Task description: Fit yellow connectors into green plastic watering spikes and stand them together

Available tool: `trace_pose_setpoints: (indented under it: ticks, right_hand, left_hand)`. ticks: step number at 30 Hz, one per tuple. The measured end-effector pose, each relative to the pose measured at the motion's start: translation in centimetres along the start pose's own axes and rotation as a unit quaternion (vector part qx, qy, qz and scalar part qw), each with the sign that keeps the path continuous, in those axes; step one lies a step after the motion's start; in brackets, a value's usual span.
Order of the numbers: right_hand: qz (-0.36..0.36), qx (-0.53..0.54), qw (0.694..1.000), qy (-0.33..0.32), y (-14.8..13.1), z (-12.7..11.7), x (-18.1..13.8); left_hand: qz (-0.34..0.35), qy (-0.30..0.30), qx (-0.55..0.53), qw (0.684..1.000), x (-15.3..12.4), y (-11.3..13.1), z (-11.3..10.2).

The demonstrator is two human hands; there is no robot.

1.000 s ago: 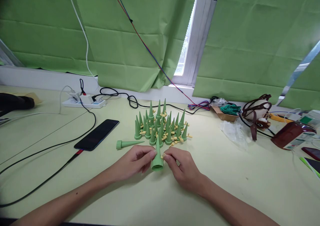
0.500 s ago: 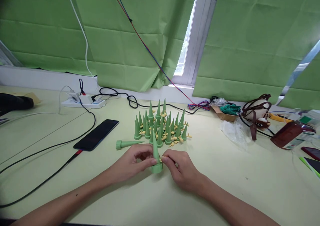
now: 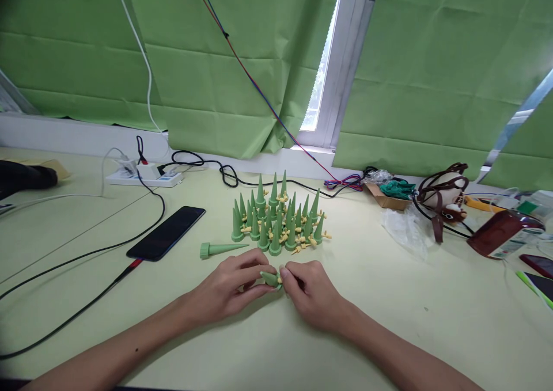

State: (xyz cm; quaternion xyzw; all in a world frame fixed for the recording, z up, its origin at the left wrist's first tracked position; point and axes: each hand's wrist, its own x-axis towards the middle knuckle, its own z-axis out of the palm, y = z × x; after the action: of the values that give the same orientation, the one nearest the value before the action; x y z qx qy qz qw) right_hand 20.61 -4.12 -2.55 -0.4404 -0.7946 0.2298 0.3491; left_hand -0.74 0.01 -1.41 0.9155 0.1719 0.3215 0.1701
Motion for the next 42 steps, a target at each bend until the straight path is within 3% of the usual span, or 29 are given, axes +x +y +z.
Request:
trace_pose_setpoints:
  ticks: [4, 10, 15, 18, 37, 42]
  right_hand:
    - [0.02, 0.017, 1.0, 0.003, -0.06, 0.03, 0.01]
    - [0.075, 0.096, 0.993, -0.001, 0.27, 0.23, 0.06]
    - [0.147, 0.271, 0.951, -0.039, 0.42, 0.4, 0.14]
    - [0.16, 0.316, 0.934, -0.053, 0.12, 0.3, 0.31]
    - [0.149, 0.328, 0.932, -0.043, -0.04, 0.48, 0.09]
    - [0.141, 0.267, 0.953, -0.039, -0.08, 0.38, -0.04]
  left_hand:
    - [0.021, -0.008, 0.04, 0.999, -0.02, -0.23, 0.03]
    - [-0.013, 0.026, 0.016, 0.999, 0.17, -0.11, 0.23]
    - [-0.062, 0.044, -0.026, 0.997, 0.41, 0.01, 0.15]
    - [-0.088, 0.042, -0.048, 0.994, 0.59, 0.1, 0.05]
    - [-0.145, 0.002, -0.105, 0.984, 0.75, 0.22, 0.49]
    - [-0.17, -0.01, -0.125, 0.977, 0.72, 0.12, 0.57]
